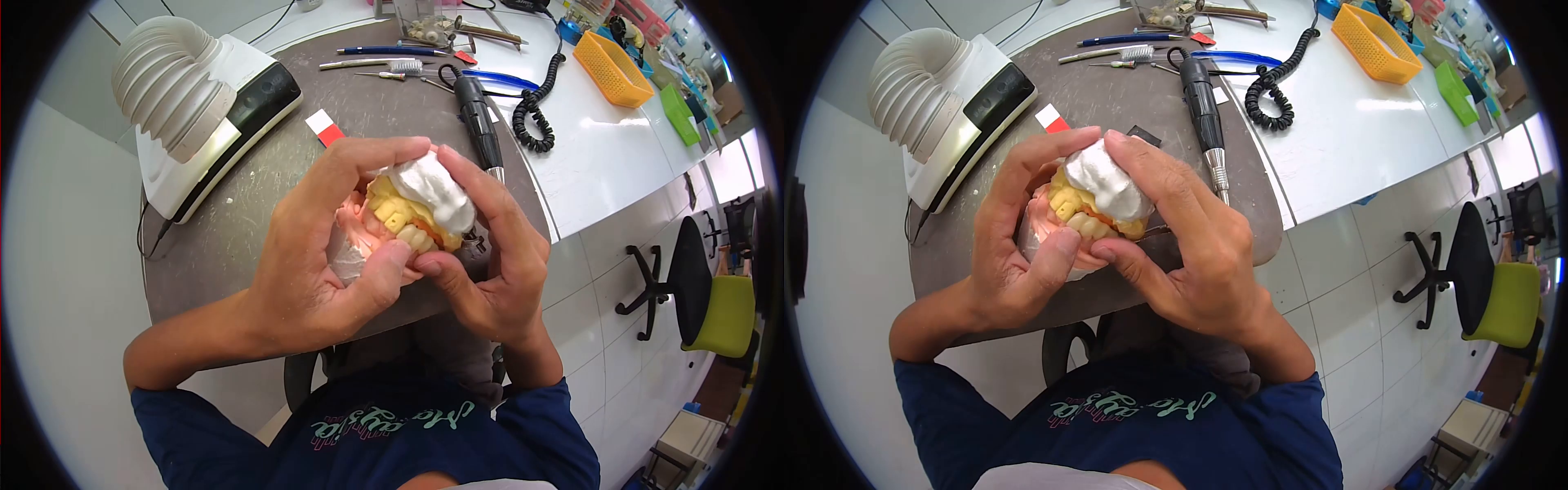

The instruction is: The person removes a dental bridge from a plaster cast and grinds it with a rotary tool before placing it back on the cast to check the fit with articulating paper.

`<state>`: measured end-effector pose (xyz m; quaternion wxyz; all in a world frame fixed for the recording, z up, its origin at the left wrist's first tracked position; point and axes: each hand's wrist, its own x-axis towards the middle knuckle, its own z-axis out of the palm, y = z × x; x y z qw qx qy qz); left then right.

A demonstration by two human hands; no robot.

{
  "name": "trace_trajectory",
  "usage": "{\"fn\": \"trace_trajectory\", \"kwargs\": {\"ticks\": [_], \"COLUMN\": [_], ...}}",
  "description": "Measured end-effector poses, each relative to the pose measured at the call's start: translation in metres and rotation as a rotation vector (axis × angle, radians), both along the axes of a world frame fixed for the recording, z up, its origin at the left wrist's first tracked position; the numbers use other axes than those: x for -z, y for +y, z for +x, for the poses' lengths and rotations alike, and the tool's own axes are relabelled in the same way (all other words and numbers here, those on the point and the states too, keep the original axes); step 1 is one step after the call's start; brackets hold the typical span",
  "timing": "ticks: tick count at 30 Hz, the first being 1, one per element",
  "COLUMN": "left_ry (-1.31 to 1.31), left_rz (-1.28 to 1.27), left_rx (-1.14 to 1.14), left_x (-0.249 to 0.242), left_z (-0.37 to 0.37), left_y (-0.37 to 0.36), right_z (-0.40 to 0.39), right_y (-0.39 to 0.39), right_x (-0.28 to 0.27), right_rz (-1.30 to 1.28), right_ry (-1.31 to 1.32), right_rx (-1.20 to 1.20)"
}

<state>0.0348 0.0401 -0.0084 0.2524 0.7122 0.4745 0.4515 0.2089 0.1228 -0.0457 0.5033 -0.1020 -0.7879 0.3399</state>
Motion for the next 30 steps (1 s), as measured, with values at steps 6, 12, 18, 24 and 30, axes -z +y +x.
{"fn": "trace_trajectory", "kwargs": {"ticks": [6,12,18,24,30], "left_ry": [-0.151,-0.092,-0.077,-0.011,-0.098], "left_rz": [-0.016,0.024,0.104,0.195,0.184], "left_rx": [0.005,0.029,0.04,0.029,0.048], "left_x": [0.002,0.002,0.01,0.016,0.014], "left_z": [0.005,0.002,0.001,-0.004,-0.001], "left_y": [0.001,0.003,0.004,0.005,0.007], "right_z": [-0.001,-0.001,-0.002,-0.005,-0.004], "right_y": [-0.004,-0.002,-0.002,-0.01,-0.015], "right_x": [-0.002,0.009,0.005,0.006,0.008], "right_rz": [0.006,-0.003,-0.012,-0.057,-0.076], "right_ry": [-0.003,0.009,0.009,0.007,-0.005], "right_rx": [0.008,-0.009,-0.045,0.003,0.04]}}
